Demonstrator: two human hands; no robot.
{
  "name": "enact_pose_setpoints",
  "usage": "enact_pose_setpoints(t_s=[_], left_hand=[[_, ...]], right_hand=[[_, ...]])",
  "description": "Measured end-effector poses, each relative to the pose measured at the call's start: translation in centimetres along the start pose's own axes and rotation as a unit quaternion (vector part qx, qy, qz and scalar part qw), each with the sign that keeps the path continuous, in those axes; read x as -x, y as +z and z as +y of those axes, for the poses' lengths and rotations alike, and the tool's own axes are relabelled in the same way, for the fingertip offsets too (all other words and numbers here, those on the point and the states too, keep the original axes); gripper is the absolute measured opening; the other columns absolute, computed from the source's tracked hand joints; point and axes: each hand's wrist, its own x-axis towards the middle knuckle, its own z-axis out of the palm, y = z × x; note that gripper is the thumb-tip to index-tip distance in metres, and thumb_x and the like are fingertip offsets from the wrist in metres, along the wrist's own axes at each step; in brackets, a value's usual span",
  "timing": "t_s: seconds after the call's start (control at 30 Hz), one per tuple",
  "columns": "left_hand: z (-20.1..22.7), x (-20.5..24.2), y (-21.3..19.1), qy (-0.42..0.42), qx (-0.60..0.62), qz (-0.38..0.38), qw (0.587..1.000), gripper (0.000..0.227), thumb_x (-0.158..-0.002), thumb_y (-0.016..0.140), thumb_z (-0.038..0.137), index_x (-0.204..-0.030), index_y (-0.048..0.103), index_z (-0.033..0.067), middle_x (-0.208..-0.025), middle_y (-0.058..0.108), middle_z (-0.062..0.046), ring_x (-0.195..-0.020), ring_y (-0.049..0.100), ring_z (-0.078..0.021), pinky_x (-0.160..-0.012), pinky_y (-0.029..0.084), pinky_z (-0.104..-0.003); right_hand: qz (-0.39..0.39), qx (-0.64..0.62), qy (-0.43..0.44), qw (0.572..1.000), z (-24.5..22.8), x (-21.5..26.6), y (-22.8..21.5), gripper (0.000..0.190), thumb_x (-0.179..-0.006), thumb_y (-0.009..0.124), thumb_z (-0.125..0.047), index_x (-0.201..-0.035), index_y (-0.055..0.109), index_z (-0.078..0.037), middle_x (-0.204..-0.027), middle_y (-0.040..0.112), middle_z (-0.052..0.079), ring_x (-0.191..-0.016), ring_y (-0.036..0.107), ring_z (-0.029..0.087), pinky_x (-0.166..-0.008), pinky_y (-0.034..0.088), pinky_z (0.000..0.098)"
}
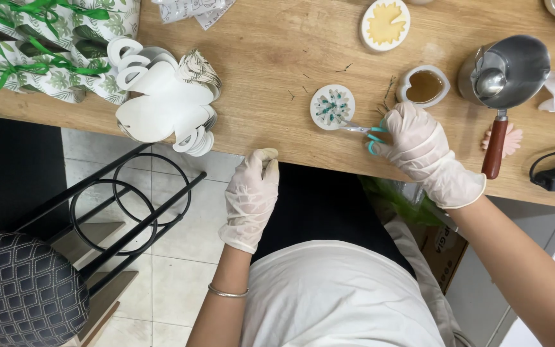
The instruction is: Decorating a round coaster with dried plants and pouring melted wax over them.
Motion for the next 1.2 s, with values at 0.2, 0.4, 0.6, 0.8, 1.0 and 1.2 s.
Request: enact_pose_setpoints(t_s=[0.2,0.4,0.6,0.8,1.0,1.2], left_hand=[[0.6,-0.2,0.2,0.013,0.002,0.005,1.000,0.015,-0.095,0.065,0.016,-0.109,0.064,0.0099,-0.106,0.075,-0.012,-0.099,0.070,-0.0345,-0.082,0.055,-0.043],[0.1,0.1,0.5,0.023,-0.003,0.007,1.000,0.015,-0.095,0.064,0.016,-0.110,0.064,0.0103,-0.107,0.074,-0.011,-0.099,0.070,-0.0346,-0.082,0.055,-0.043],[0.3,-0.1,0.4,0.005,-0.007,-0.005,1.000,0.017,-0.095,0.065,0.017,-0.110,0.066,0.0105,-0.107,0.075,-0.011,-0.100,0.071,-0.0336,-0.082,0.055,-0.042],[0.4,0.1,0.0,-0.003,-0.017,-0.010,1.000,0.018,-0.094,0.064,0.018,-0.110,0.066,0.0101,-0.107,0.075,-0.012,-0.098,0.071,-0.0333,-0.081,0.056,-0.042],[0.8,0.2,-0.2,-0.022,-0.022,-0.021,0.999,0.017,-0.095,0.064,0.018,-0.110,0.066,0.0101,-0.105,0.075,-0.012,-0.098,0.071,-0.0337,-0.081,0.055,-0.042],[0.4,0.2,-0.1,0.017,-0.019,-0.006,1.000,0.016,-0.095,0.064,0.016,-0.110,0.065,0.0084,-0.107,0.075,-0.013,-0.099,0.071,-0.0343,-0.081,0.055,-0.043]], right_hand=[[-0.015,0.004,-0.015,1.000,0.4,-0.7,-0.1,0.046,-0.066,0.091,-0.029,-0.084,0.058,-0.003,-0.086,0.056,0.016,-0.082,0.059,0.034,-0.069,0.050,0.0462],[-0.020,0.005,-0.035,0.999,0.4,-1.3,-0.4,0.046,-0.066,0.090,-0.029,-0.083,0.057,-0.003,-0.086,0.056,0.017,-0.081,0.059,0.035,-0.067,0.050,0.0471],[-0.018,0.002,-0.054,0.998,0.4,-2.1,-0.4,0.047,-0.067,0.090,-0.029,-0.085,0.055,-0.002,-0.086,0.055,0.017,-0.080,0.059,0.036,-0.066,0.050,0.0475],[-0.017,0.011,-0.060,0.998,0.6,-2.0,0.2,0.049,-0.066,0.090,-0.030,-0.087,0.056,-0.002,-0.088,0.055,0.017,-0.079,0.059,0.035,-0.065,0.050,0.0463],[-0.031,0.033,-0.076,0.996,1.0,-2.1,0.3,0.049,-0.067,0.088,-0.033,-0.088,0.057,-0.002,-0.087,0.055,0.016,-0.080,0.059,0.034,-0.067,0.051,0.0446],[-0.049,0.067,-0.108,0.991,1.1,-2.7,-0.1,0.044,-0.071,0.084,-0.037,-0.084,0.057,-0.004,-0.084,0.055,0.014,-0.080,0.059,0.031,-0.068,0.051,0.0430]])
